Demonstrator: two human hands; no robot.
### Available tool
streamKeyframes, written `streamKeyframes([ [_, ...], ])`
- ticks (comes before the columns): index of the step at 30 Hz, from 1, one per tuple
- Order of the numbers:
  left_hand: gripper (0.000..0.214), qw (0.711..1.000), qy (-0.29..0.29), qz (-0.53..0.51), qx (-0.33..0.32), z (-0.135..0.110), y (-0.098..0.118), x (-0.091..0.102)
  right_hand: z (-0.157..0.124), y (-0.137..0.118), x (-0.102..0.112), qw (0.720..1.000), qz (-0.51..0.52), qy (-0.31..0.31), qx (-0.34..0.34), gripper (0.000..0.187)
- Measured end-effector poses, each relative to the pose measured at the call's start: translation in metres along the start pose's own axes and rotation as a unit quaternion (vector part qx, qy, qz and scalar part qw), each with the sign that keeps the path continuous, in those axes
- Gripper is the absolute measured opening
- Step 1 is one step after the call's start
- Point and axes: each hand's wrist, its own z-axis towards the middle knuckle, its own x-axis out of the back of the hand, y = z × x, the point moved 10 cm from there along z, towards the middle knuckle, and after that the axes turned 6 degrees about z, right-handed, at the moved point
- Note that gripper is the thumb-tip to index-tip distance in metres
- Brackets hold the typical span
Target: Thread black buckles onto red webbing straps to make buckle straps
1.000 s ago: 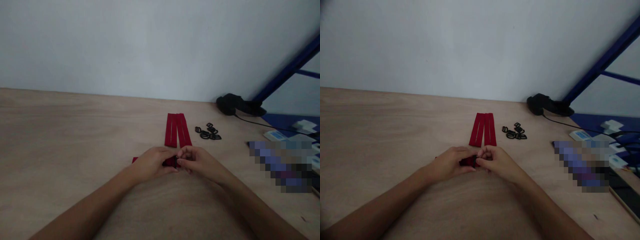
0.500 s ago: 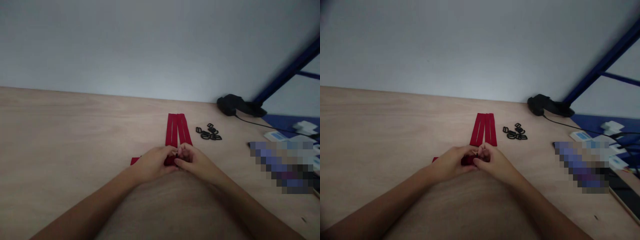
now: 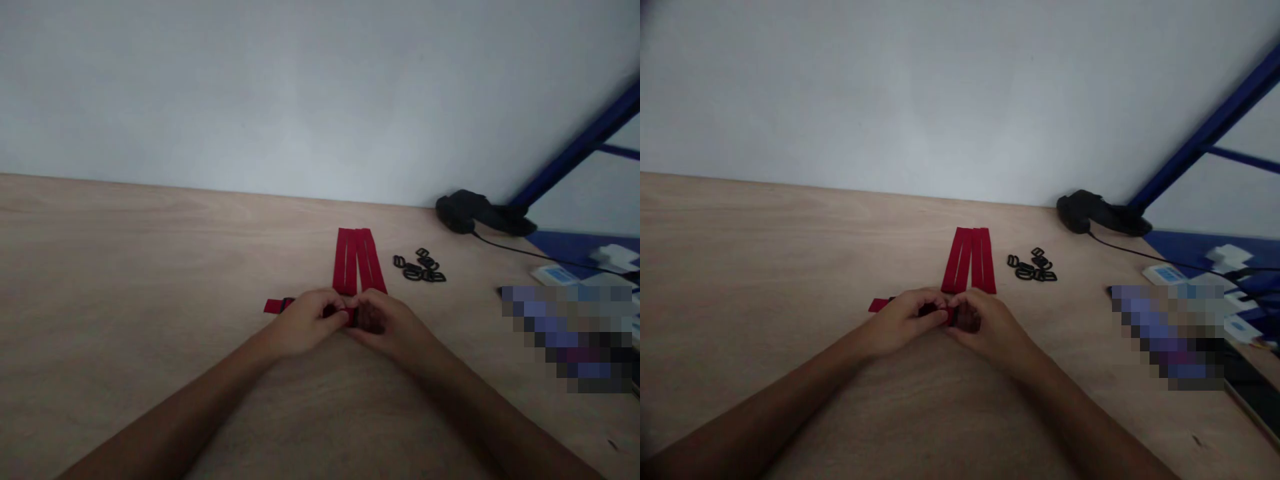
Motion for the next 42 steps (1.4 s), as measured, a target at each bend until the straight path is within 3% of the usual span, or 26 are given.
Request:
streamKeyframes([
  [3, 0.017, 1.0, 0.009, -0.016, 0.019, 0.001, -0.007, 0.002, 0.0, 0.0, 0.003, 0.998, -0.055, 0.015, 0.006, 0.026],
  [10, 0.02, 1.0, 0.003, 0.006, 0.016, 0.001, -0.008, 0.001, 0.001, -0.007, 0.004, 0.997, -0.07, 0.004, 0.037, 0.034],
  [14, 0.02, 1.0, 0.001, -0.011, -0.029, -0.004, 0.004, -0.001, 0.002, -0.01, 0.004, 0.996, -0.085, 0.004, 0.037, 0.036],
  [17, 0.044, 0.998, -0.001, -0.012, -0.059, -0.005, 0.012, -0.003, 0.001, -0.005, 0.003, 0.999, -0.024, 0.005, 0.022, 0.041],
  [21, 0.037, 0.998, 0.012, -0.005, -0.055, -0.002, 0.009, -0.001, -0.001, 0.002, -0.004, 0.99, 0.138, -0.024, -0.001, 0.053],
  [24, 0.028, 0.997, 0.022, 0.031, -0.069, -0.002, 0.011, 0.002, -0.001, 0.01, -0.004, 0.979, 0.197, -0.031, -0.028, 0.046],
  [27, 0.036, 0.993, 0.028, 0.085, -0.084, -0.005, 0.015, 0.002, 0.002, 0.018, -0.001, 0.973, 0.226, -0.02, -0.05, 0.034],
  [34, 0.04, 0.988, -0.005, 0.126, -0.086, -0.008, 0.02, -0.009, 0.005, 0.032, 0.003, 0.968, 0.229, 0.022, -0.101, 0.026],
  [42, 0.036, 0.99, -0.011, 0.114, -0.083, -0.005, 0.013, -0.012, 0.001, 0.023, 0.003, 0.977, 0.194, 0.025, -0.081, 0.022],
])
